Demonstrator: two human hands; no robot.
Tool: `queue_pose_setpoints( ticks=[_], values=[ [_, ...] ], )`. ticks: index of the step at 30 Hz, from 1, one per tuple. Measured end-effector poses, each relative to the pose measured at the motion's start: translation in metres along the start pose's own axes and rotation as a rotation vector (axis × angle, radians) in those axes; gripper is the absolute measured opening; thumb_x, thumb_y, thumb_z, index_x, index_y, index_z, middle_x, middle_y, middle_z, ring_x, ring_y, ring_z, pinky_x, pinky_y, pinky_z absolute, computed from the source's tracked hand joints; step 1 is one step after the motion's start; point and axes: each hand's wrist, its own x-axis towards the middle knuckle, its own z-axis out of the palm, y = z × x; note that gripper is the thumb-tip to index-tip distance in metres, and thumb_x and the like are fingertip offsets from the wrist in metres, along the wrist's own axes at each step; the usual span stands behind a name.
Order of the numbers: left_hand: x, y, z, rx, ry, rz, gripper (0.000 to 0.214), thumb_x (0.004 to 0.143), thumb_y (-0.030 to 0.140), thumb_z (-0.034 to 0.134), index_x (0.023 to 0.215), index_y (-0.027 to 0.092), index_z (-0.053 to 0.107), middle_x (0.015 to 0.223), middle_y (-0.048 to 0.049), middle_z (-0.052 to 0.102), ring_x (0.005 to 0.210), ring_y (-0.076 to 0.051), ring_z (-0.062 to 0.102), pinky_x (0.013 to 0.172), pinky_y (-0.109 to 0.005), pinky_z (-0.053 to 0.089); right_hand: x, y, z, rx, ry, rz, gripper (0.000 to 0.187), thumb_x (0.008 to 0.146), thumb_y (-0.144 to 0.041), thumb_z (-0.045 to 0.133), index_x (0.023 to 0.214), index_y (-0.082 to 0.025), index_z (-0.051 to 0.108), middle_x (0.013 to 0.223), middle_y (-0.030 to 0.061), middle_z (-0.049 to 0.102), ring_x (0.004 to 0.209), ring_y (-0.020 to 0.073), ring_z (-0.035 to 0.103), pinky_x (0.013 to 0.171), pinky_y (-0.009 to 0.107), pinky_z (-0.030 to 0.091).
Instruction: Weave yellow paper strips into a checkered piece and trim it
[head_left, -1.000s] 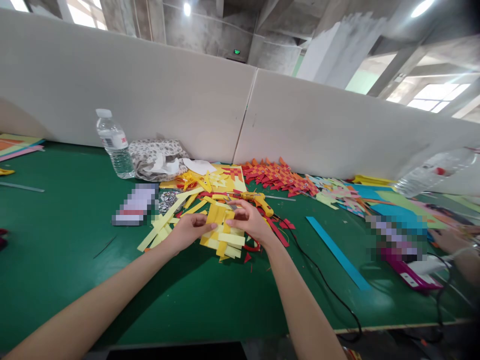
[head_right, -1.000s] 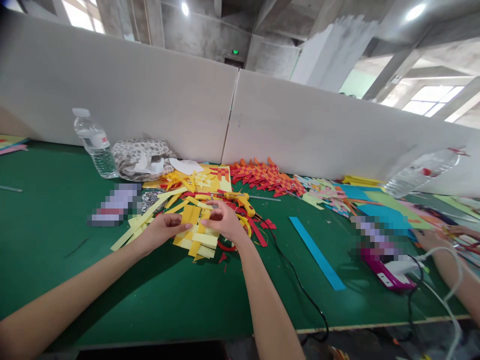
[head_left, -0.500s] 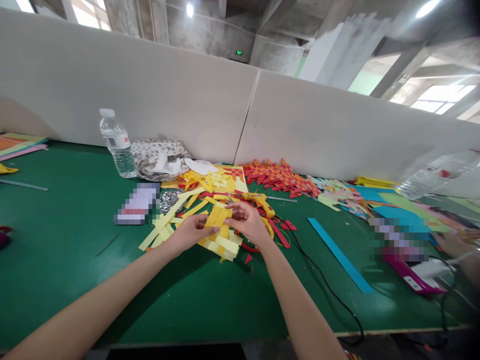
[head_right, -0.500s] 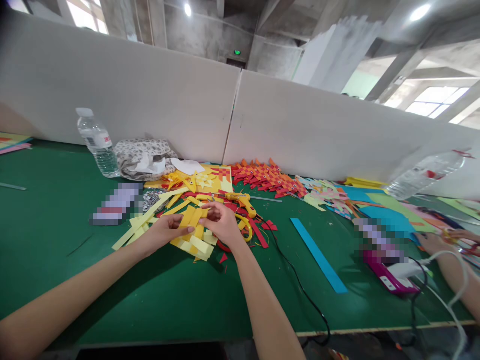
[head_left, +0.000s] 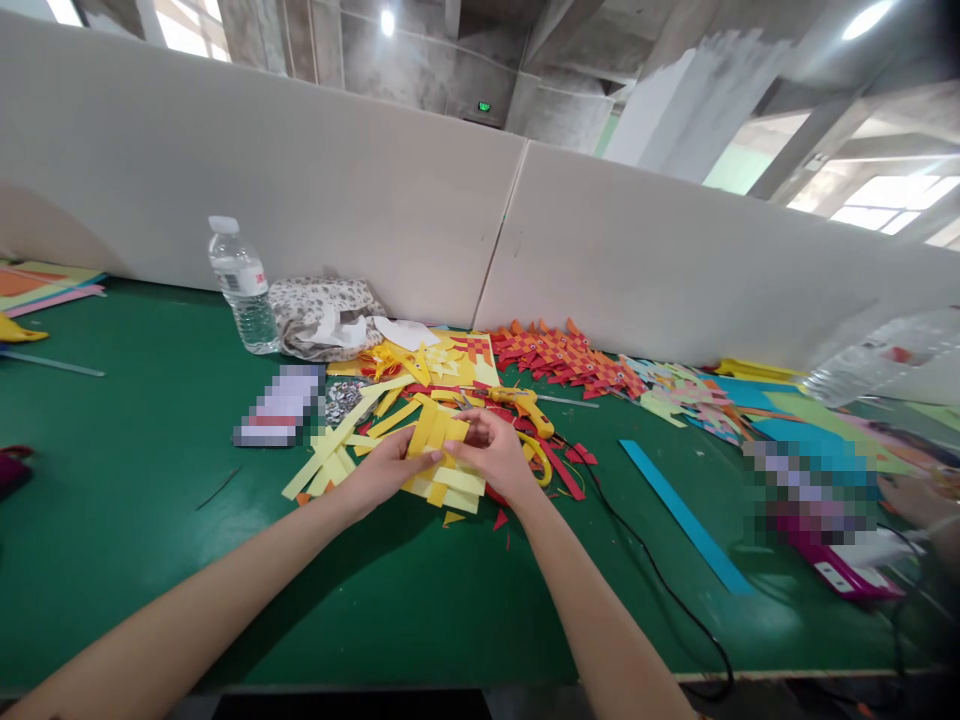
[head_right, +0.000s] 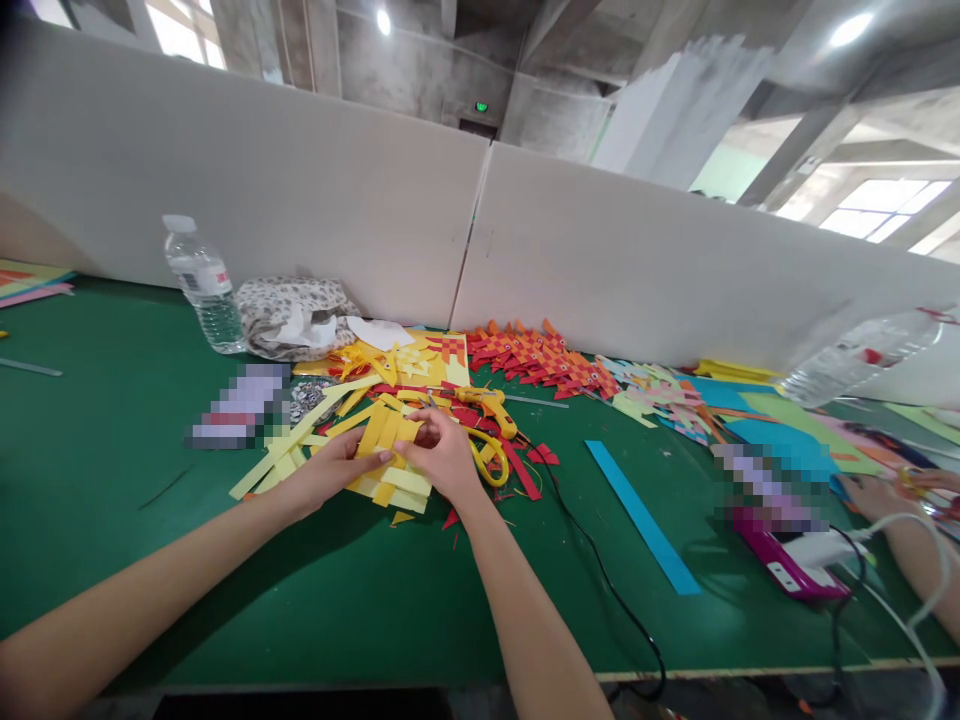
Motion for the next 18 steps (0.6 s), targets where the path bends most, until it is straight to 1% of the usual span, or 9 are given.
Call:
queue_pose_setpoints(
  ticks=[6, 9, 11, 13, 15, 16, 18],
  values=[
    [-0.003, 0.004, 0.001, 0.060, 0.000, -0.040, 0.040, 0.067, 0.032, 0.067, 0.103, 0.017, 0.060, 0.088, -0.0043, 0.068, 0.074, -0.018, 0.062, 0.064, -0.025, 0.046, 0.000, 0.003, 0.005, 0.037, 0.017, 0.034, 0.037, 0.058, -0.029, 0.070, 0.090, -0.018, 0.056, 0.070, 0.0009, 0.064, 0.060, 0.0153, 0.060, 0.057, 0.028, 0.048],
    [-0.003, 0.003, 0.001, 0.116, 0.029, -0.052, 0.036, 0.065, 0.034, 0.069, 0.095, 0.016, 0.063, 0.083, -0.0037, 0.068, 0.073, -0.018, 0.061, 0.062, -0.024, 0.045, -0.001, 0.000, 0.006, 0.046, 0.016, 0.051, 0.037, 0.058, -0.029, 0.071, 0.089, -0.018, 0.056, 0.069, -0.0002, 0.063, 0.058, 0.0139, 0.058, 0.056, 0.027, 0.047],
    [-0.002, 0.001, 0.001, 0.103, 0.065, -0.069, 0.033, 0.064, 0.035, 0.070, 0.090, 0.015, 0.064, 0.080, -0.0034, 0.068, 0.071, -0.017, 0.062, 0.060, -0.023, 0.045, 0.000, -0.004, 0.007, 0.039, 0.049, 0.052, 0.038, 0.057, -0.030, 0.072, 0.090, -0.019, 0.057, 0.071, 0.0003, 0.062, 0.062, 0.0141, 0.058, 0.058, 0.027, 0.047],
    [-0.001, 0.000, 0.001, 0.019, 0.122, -0.077, 0.033, 0.065, 0.035, 0.069, 0.090, 0.015, 0.063, 0.081, -0.0041, 0.069, 0.070, -0.017, 0.063, 0.061, -0.025, 0.047, 0.001, -0.007, 0.008, 0.049, 0.109, 0.035, 0.038, 0.060, -0.034, 0.071, 0.092, -0.019, 0.056, 0.078, 0.0024, 0.063, 0.072, 0.0152, 0.059, 0.065, 0.027, 0.047],
    [0.001, 0.002, 0.000, -0.116, 0.210, -0.070, 0.035, 0.066, 0.034, 0.069, 0.095, 0.016, 0.061, 0.085, -0.0060, 0.069, 0.071, -0.018, 0.064, 0.065, -0.027, 0.050, 0.001, -0.007, 0.009, 0.082, 0.188, 0.025, 0.036, 0.064, -0.038, 0.067, 0.092, -0.019, 0.055, 0.087, 0.0043, 0.062, 0.080, 0.0156, 0.059, 0.072, 0.028, 0.047],
    [0.002, 0.003, 0.000, -0.183, 0.264, -0.068, 0.036, 0.066, 0.031, 0.070, 0.097, 0.015, 0.061, 0.086, -0.0071, 0.069, 0.071, -0.018, 0.065, 0.066, -0.027, 0.051, 0.001, -0.007, 0.011, 0.096, 0.220, 0.028, 0.035, 0.065, -0.039, 0.066, 0.092, -0.019, 0.055, 0.088, 0.0046, 0.061, 0.081, 0.0154, 0.059, 0.073, 0.028, 0.047],
    [0.005, 0.007, -0.002, -0.302, 0.369, -0.079, 0.034, 0.067, 0.025, 0.070, 0.098, 0.014, 0.060, 0.086, -0.0087, 0.070, 0.068, -0.018, 0.065, 0.063, -0.026, 0.053, -0.001, -0.005, 0.014, 0.094, 0.265, 0.036, 0.035, 0.064, -0.040, 0.067, 0.087, -0.019, 0.052, 0.084, 0.0032, 0.060, 0.074, 0.0149, 0.058, 0.067, 0.028, 0.048]
  ],
)
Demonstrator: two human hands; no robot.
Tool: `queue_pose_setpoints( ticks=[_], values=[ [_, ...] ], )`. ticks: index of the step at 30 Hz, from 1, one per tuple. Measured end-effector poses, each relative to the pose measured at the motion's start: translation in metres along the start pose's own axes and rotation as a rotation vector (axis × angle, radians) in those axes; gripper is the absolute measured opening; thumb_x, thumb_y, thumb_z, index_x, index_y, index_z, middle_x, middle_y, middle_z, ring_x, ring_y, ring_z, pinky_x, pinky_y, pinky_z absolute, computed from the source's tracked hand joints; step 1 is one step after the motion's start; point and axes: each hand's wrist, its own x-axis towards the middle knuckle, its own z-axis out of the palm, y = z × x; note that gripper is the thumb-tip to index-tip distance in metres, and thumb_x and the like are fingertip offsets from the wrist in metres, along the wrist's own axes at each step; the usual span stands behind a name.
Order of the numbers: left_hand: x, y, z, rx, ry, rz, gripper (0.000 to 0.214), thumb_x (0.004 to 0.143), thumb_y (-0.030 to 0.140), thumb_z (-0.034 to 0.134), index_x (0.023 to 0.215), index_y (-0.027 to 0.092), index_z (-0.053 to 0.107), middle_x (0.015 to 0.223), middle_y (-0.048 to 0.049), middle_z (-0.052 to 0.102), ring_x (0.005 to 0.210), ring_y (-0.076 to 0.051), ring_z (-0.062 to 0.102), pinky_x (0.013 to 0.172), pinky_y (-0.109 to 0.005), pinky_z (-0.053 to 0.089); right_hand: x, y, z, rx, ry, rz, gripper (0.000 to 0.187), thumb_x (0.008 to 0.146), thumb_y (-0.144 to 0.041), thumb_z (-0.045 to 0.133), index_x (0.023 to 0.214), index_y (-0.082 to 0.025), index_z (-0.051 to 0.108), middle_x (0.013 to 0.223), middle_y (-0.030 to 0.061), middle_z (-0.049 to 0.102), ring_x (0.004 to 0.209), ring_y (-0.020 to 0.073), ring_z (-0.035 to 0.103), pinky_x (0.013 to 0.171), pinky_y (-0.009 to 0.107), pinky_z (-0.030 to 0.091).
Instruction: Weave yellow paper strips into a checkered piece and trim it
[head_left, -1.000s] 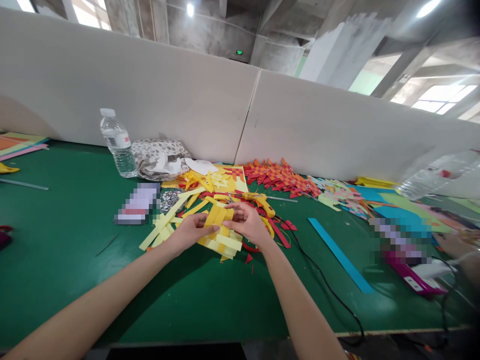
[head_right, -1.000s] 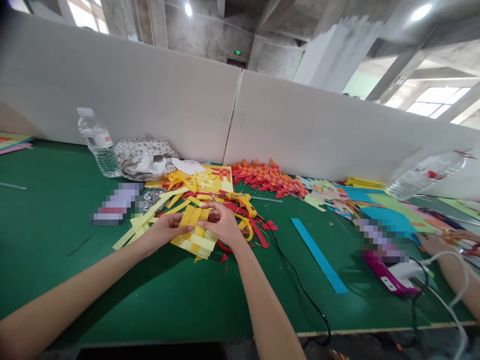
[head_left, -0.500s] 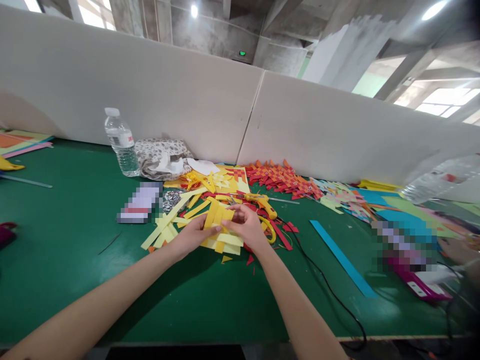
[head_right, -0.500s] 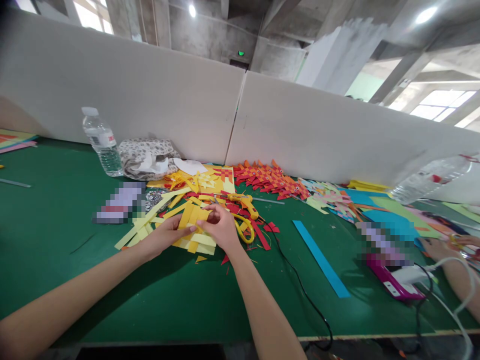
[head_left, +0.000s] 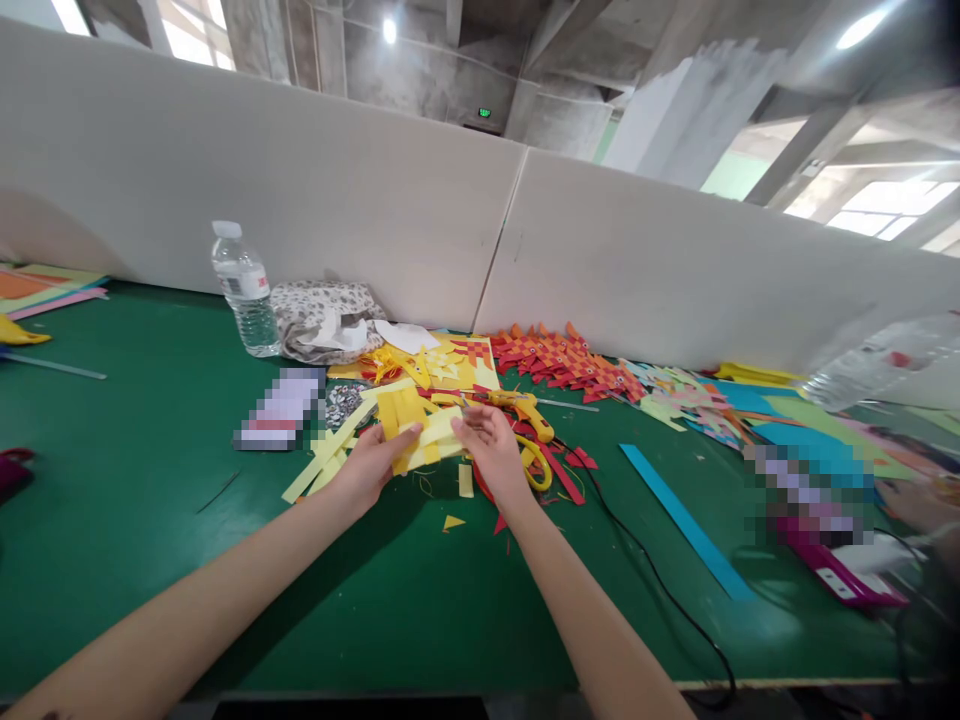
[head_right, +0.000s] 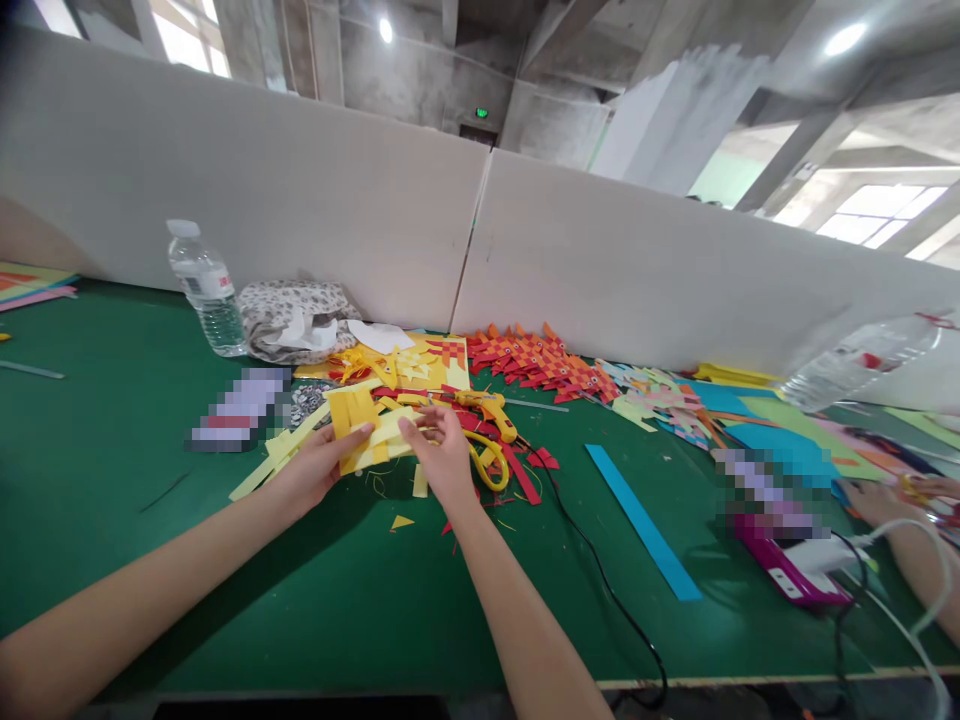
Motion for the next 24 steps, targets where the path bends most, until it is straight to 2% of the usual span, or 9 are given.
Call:
queue_pose_setpoints(
  ticks=[2, 4, 6, 9, 15, 20, 24],
  values=[
    [0.002, 0.004, 0.000, -0.099, 0.074, -0.022, 0.029, 0.070, 0.019, 0.068, 0.097, 0.013, 0.060, 0.083, -0.0085, 0.070, 0.062, -0.016, 0.065, 0.056, -0.024, 0.053, -0.006, 0.001, 0.004, -0.051, 0.033, -0.053, 0.033, 0.062, -0.039, 0.069, 0.081, -0.020, 0.048, 0.077, 0.0004, 0.057, 0.067, 0.0139, 0.057, 0.060, 0.026, 0.048],
    [0.003, 0.007, 0.001, -0.177, 0.117, -0.038, 0.025, 0.072, 0.016, 0.065, 0.096, 0.013, 0.059, 0.080, -0.0068, 0.070, 0.055, -0.014, 0.064, 0.050, -0.022, 0.053, -0.015, 0.000, 0.008, -0.121, 0.101, -0.168, 0.027, 0.067, -0.037, 0.065, 0.076, -0.021, 0.046, 0.075, -0.0003, 0.055, 0.066, 0.0133, 0.056, 0.056, 0.024, 0.046],
    [0.002, 0.007, 0.001, -0.246, 0.126, -0.044, 0.023, 0.074, 0.015, 0.063, 0.096, 0.013, 0.058, 0.081, -0.0054, 0.070, 0.056, -0.013, 0.064, 0.050, -0.022, 0.054, -0.023, -0.002, 0.012, -0.197, 0.119, -0.264, 0.021, 0.071, -0.036, 0.062, 0.075, -0.021, 0.048, 0.072, -0.0002, 0.056, 0.063, 0.0127, 0.054, 0.059, 0.025, 0.047],
    [0.002, 0.006, 0.000, -0.314, 0.096, -0.022, 0.022, 0.075, 0.012, 0.061, 0.097, 0.014, 0.058, 0.084, -0.0050, 0.070, 0.064, -0.013, 0.066, 0.057, -0.020, 0.055, -0.030, -0.005, 0.017, -0.246, 0.057, -0.303, 0.015, 0.075, -0.035, 0.059, 0.080, -0.021, 0.057, 0.069, 0.0013, 0.060, 0.061, 0.0144, 0.057, 0.061, 0.027, 0.049],
    [0.004, 0.004, 0.000, -0.308, 0.041, 0.020, 0.027, 0.074, 0.010, 0.061, 0.100, 0.015, 0.059, 0.090, -0.0059, 0.069, 0.071, -0.013, 0.066, 0.060, -0.019, 0.054, -0.027, 0.004, 0.021, -0.190, -0.024, -0.237, 0.017, 0.074, -0.035, 0.059, 0.081, -0.021, 0.067, 0.083, 0.0043, 0.068, 0.074, 0.0191, 0.064, 0.070, 0.031, 0.052],
    [0.002, 0.002, -0.002, -0.257, -0.038, 0.067, 0.040, 0.068, 0.003, 0.063, 0.106, 0.016, 0.057, 0.099, -0.0072, 0.067, 0.085, -0.016, 0.064, 0.070, -0.020, 0.053, -0.023, 0.011, 0.022, -0.001, 0.002, -0.081, 0.021, 0.069, -0.035, 0.065, 0.083, -0.019, 0.066, 0.079, 0.0041, 0.069, 0.072, 0.0194, 0.064, 0.072, 0.033, 0.053],
    [-0.001, 0.001, -0.001, -0.206, -0.108, 0.103, 0.053, 0.064, -0.001, 0.064, 0.112, 0.018, 0.053, 0.106, -0.0068, 0.065, 0.094, -0.018, 0.061, 0.079, -0.022, 0.050, -0.020, 0.012, 0.022, 0.112, 0.020, -0.027, 0.026, 0.065, -0.034, 0.069, 0.084, -0.016, 0.065, 0.075, 0.0043, 0.067, 0.069, 0.0186, 0.064, 0.071, 0.033, 0.053]
  ],
)
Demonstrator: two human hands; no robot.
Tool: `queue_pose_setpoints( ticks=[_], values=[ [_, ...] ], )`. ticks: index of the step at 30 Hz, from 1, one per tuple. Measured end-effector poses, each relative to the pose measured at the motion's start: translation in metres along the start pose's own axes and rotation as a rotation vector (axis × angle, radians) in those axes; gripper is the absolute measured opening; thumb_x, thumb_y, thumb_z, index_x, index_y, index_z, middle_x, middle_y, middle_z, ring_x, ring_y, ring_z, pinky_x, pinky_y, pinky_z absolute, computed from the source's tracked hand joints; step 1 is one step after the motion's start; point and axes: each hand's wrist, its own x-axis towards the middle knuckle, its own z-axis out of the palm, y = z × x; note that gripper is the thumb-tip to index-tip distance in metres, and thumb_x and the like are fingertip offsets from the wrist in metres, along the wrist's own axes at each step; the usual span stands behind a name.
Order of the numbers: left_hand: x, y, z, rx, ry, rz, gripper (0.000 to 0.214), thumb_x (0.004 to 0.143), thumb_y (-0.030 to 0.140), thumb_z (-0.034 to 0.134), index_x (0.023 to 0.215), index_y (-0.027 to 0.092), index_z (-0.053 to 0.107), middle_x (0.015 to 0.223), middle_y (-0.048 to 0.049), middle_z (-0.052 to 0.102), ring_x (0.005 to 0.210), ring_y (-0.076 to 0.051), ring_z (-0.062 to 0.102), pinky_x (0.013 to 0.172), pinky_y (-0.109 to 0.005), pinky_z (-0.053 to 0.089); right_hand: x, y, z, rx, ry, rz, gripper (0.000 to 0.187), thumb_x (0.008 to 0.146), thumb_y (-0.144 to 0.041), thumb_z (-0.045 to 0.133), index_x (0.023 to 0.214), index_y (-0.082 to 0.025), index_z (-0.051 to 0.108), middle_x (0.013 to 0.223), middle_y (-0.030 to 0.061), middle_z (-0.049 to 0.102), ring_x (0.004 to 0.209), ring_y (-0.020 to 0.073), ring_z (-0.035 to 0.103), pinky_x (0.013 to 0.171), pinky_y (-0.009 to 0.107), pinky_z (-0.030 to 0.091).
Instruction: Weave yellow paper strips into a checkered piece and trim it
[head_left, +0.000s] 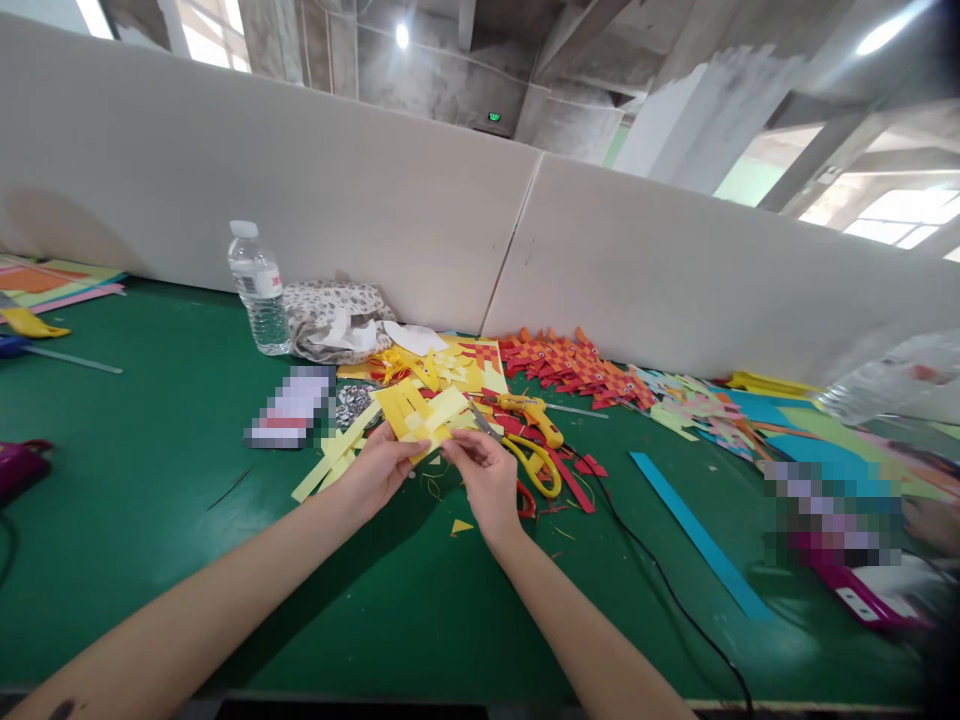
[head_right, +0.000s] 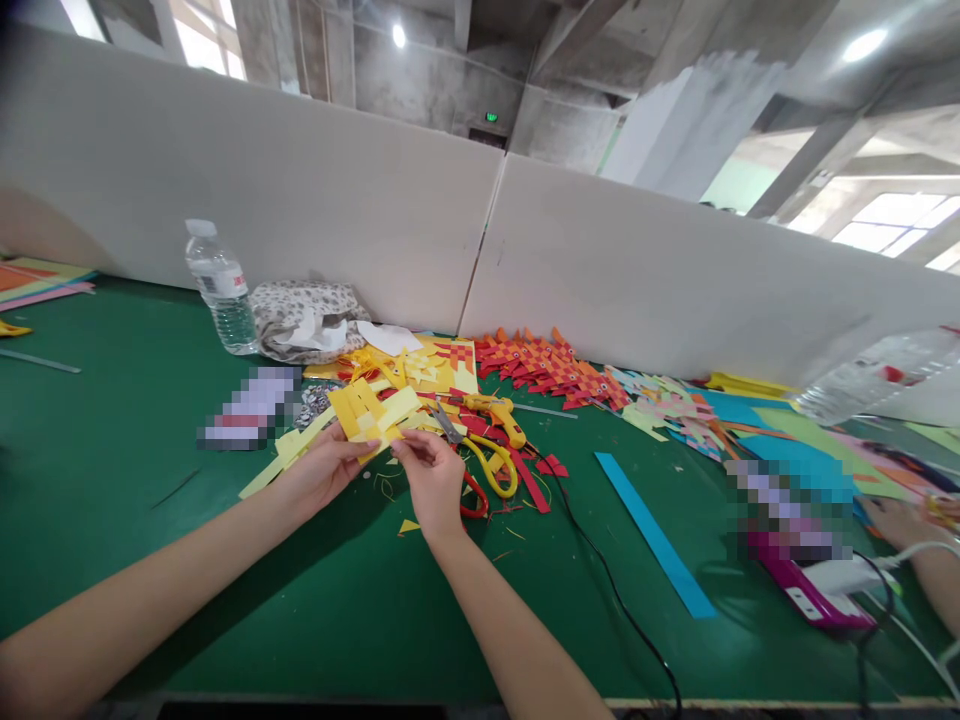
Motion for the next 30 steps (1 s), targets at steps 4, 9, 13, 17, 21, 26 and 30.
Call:
queue_pose_setpoints(
  ticks=[4, 9, 13, 17, 21, 26, 30],
  values=[
    [-0.0020, -0.0001, 0.0015, 0.060, -0.014, 0.017, 0.058, 0.062, 0.002, 0.067, 0.114, 0.020, 0.051, 0.106, -0.0060, 0.064, 0.093, -0.018, 0.061, 0.078, -0.023, 0.049, 0.0009, -0.0009, -0.0001, 0.028, 0.008, 0.017, 0.026, 0.064, -0.034, 0.070, 0.081, -0.016, 0.065, 0.075, 0.0048, 0.067, 0.068, 0.0183, 0.064, 0.071, 0.034, 0.054],
    [-0.0034, 0.0002, 0.0026, 0.102, -0.034, 0.060, 0.059, 0.062, 0.007, 0.068, 0.116, 0.021, 0.049, 0.108, -0.0059, 0.064, 0.092, -0.019, 0.061, 0.080, -0.027, 0.047, 0.0002, -0.0027, -0.0001, 0.028, -0.003, 0.023, 0.026, 0.063, -0.034, 0.070, 0.081, -0.016, 0.064, 0.075, 0.0050, 0.067, 0.069, 0.0188, 0.064, 0.071, 0.035, 0.054],
    [-0.0049, -0.0003, 0.0042, 0.126, -0.046, 0.094, 0.059, 0.062, 0.010, 0.069, 0.116, 0.021, 0.049, 0.110, -0.0062, 0.063, 0.095, -0.020, 0.060, 0.079, -0.029, 0.046, -0.0011, -0.0024, 0.0006, 0.021, 0.004, 0.022, 0.026, 0.063, -0.035, 0.070, 0.079, -0.016, 0.064, 0.074, 0.0048, 0.067, 0.068, 0.0190, 0.064, 0.071, 0.035, 0.054],
    [-0.0060, -0.0018, 0.0047, 0.145, -0.034, 0.111, 0.057, 0.063, 0.012, 0.068, 0.116, 0.021, 0.049, 0.108, -0.0054, 0.063, 0.092, -0.020, 0.061, 0.078, -0.028, 0.047, -0.0019, -0.0023, 0.0011, 0.037, 0.026, 0.025, 0.026, 0.062, -0.034, 0.071, 0.078, -0.016, 0.064, 0.073, 0.0043, 0.068, 0.066, 0.0183, 0.064, 0.070, 0.034, 0.054],
    [-0.0063, -0.0025, 0.0049, 0.142, -0.039, 0.120, 0.055, 0.064, 0.013, 0.068, 0.115, 0.022, 0.050, 0.110, -0.0048, 0.063, 0.094, -0.019, 0.060, 0.079, -0.029, 0.047, -0.0019, -0.0043, 0.0012, 0.045, 0.027, 0.030, 0.024, 0.061, -0.034, 0.072, 0.074, -0.015, 0.064, 0.069, 0.0040, 0.067, 0.065, 0.0177, 0.064, 0.069, 0.034, 0.053],
    [-0.0053, -0.0030, 0.0044, 0.122, 0.003, 0.117, 0.049, 0.062, 0.019, 0.072, 0.108, 0.018, 0.055, 0.107, -0.0074, 0.064, 0.096, -0.021, 0.060, 0.081, -0.029, 0.047, -0.0027, -0.0014, 0.0028, 0.015, -0.019, 0.022, 0.025, 0.063, -0.037, 0.070, 0.075, -0.016, 0.064, 0.072, 0.0047, 0.067, 0.066, 0.0187, 0.063, 0.070, 0.035, 0.053],
    [-0.0029, -0.0031, 0.0015, 0.121, 0.035, 0.105, 0.046, 0.062, 0.023, 0.072, 0.104, 0.017, 0.056, 0.106, -0.0087, 0.065, 0.093, -0.021, 0.061, 0.079, -0.030, 0.048, -0.0016, -0.0023, 0.0013, -0.047, 0.004, -0.033, 0.027, 0.064, -0.038, 0.068, 0.079, -0.017, 0.061, 0.072, 0.0037, 0.064, 0.067, 0.0172, 0.061, 0.064, 0.031, 0.052]
  ],
)
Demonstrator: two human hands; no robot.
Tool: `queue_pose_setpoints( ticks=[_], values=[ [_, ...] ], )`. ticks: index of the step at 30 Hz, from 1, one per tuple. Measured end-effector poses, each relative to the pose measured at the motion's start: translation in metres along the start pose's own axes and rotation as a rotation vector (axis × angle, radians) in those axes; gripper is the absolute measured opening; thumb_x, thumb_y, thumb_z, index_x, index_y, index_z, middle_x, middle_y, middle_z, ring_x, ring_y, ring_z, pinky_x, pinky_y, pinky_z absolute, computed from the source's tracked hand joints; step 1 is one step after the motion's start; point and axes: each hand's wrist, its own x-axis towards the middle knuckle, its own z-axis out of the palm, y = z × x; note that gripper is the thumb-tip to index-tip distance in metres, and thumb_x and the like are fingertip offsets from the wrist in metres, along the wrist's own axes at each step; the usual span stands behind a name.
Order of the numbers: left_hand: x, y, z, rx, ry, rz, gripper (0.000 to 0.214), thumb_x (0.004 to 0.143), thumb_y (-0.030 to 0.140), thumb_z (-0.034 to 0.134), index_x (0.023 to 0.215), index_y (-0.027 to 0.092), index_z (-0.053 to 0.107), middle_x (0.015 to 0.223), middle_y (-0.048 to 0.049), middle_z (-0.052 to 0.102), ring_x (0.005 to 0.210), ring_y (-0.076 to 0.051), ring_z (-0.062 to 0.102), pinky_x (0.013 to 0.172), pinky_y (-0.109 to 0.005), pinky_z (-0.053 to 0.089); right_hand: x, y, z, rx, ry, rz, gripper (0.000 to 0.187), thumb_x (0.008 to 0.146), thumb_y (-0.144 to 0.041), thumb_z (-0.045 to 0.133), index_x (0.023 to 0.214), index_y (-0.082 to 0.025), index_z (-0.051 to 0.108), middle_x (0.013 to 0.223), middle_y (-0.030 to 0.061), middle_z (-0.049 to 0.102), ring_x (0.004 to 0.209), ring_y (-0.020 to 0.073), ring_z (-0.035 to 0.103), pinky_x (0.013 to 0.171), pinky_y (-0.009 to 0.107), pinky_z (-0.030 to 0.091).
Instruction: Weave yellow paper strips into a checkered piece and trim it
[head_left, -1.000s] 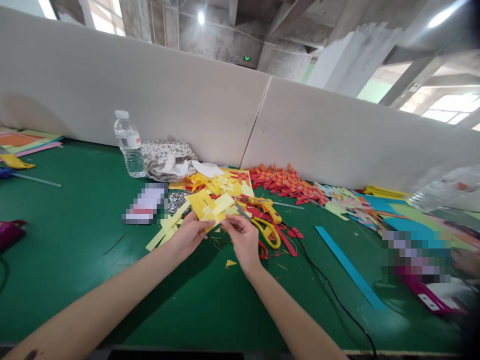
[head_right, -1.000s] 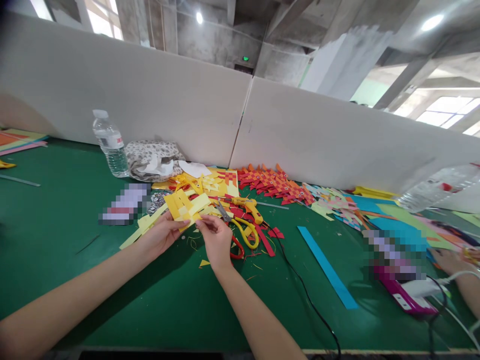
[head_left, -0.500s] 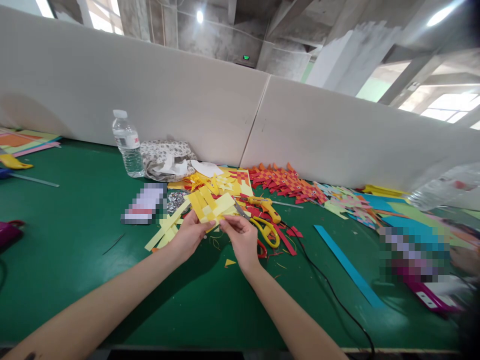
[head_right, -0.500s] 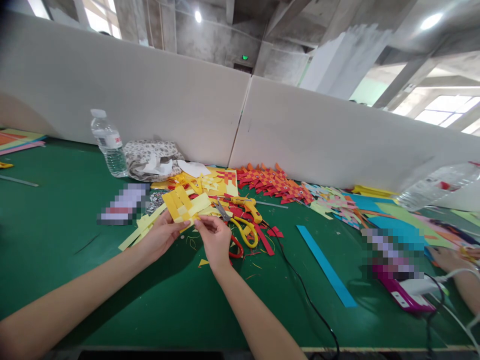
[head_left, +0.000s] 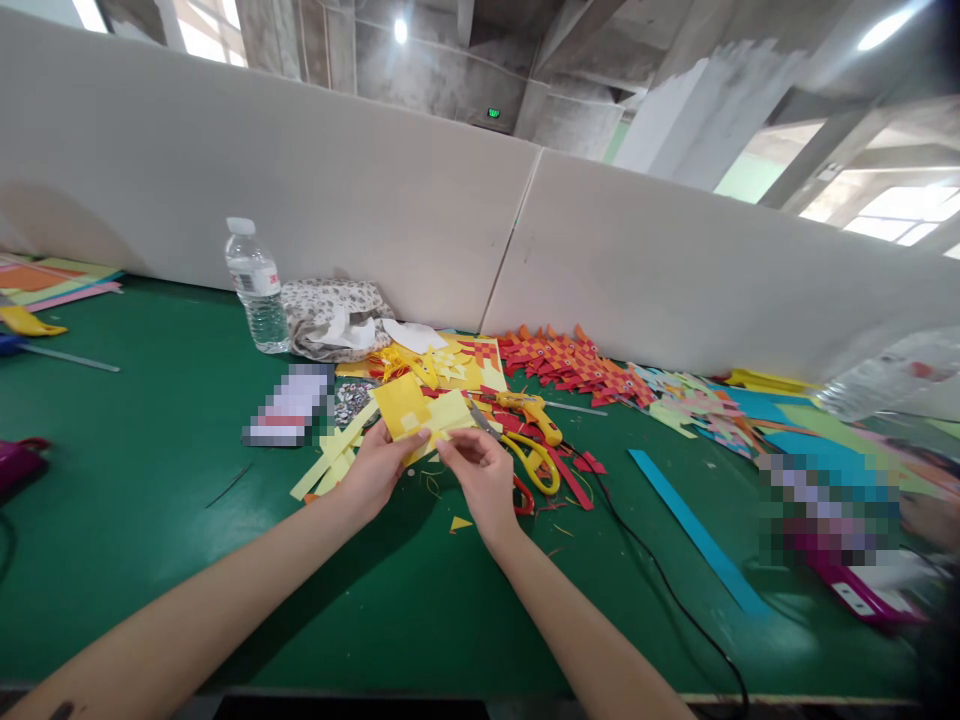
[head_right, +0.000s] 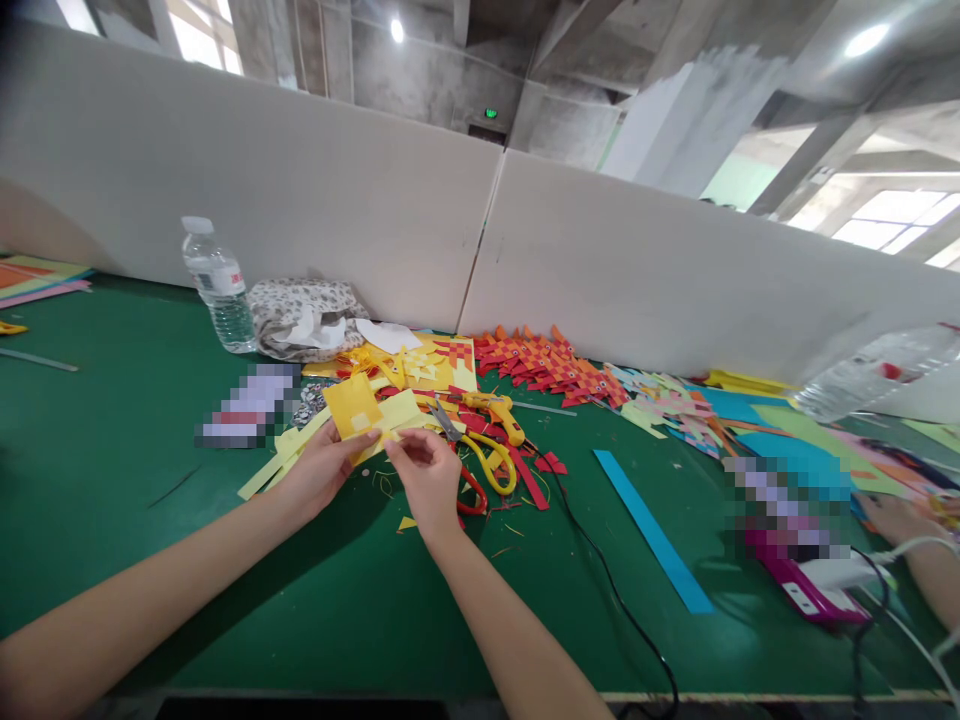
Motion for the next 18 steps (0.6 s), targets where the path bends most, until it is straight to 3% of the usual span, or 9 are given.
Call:
queue_pose_setpoints(
  ticks=[5, 8, 12, 18],
  values=[
    [0.001, 0.002, -0.003, 0.203, -0.042, -0.109, 0.043, 0.057, 0.023, 0.075, 0.097, 0.015, 0.058, 0.097, -0.0083, 0.067, 0.084, -0.022, 0.063, 0.074, -0.032, 0.048, 0.010, -0.015, -0.016, -0.204, 0.218, -0.174, 0.026, 0.073, -0.041, 0.058, 0.085, -0.018, 0.058, 0.087, 0.0065, 0.061, 0.077, 0.0165, 0.055, 0.068, 0.029, 0.047],
    [0.000, 0.001, -0.003, 0.292, -0.146, -0.152, 0.043, 0.056, 0.022, 0.075, 0.096, 0.017, 0.058, 0.091, -0.0053, 0.068, 0.080, -0.020, 0.063, 0.073, -0.032, 0.048, 0.016, -0.019, -0.025, -0.370, 0.132, -0.257, 0.025, 0.071, -0.040, 0.061, 0.086, -0.020, 0.062, 0.091, 0.0060, 0.063, 0.086, 0.0198, 0.055, 0.076, 0.033, 0.044],
    [-0.003, -0.002, -0.003, 0.364, -0.257, -0.179, 0.029, 0.061, 0.022, 0.071, 0.088, 0.019, 0.059, 0.076, 0.0010, 0.066, 0.069, -0.016, 0.061, 0.067, -0.027, 0.047, 0.020, -0.013, -0.027, -0.412, -0.028, -0.178, 0.021, 0.066, -0.040, 0.066, 0.074, -0.021, 0.065, 0.075, 0.0033, 0.066, 0.075, 0.0198, 0.059, 0.074, 0.034, 0.044],
    [-0.005, 0.000, -0.001, 0.399, -0.289, -0.200, 0.021, 0.065, 0.026, 0.068, 0.082, 0.019, 0.059, 0.071, 0.0022, 0.063, 0.065, -0.015, 0.057, 0.061, -0.025, 0.043, 0.021, -0.009, -0.025, -0.372, -0.069, -0.119, 0.022, 0.065, -0.041, 0.066, 0.063, -0.019, 0.064, 0.068, 0.0028, 0.065, 0.069, 0.0195, 0.060, 0.070, 0.033, 0.045]
  ],
)
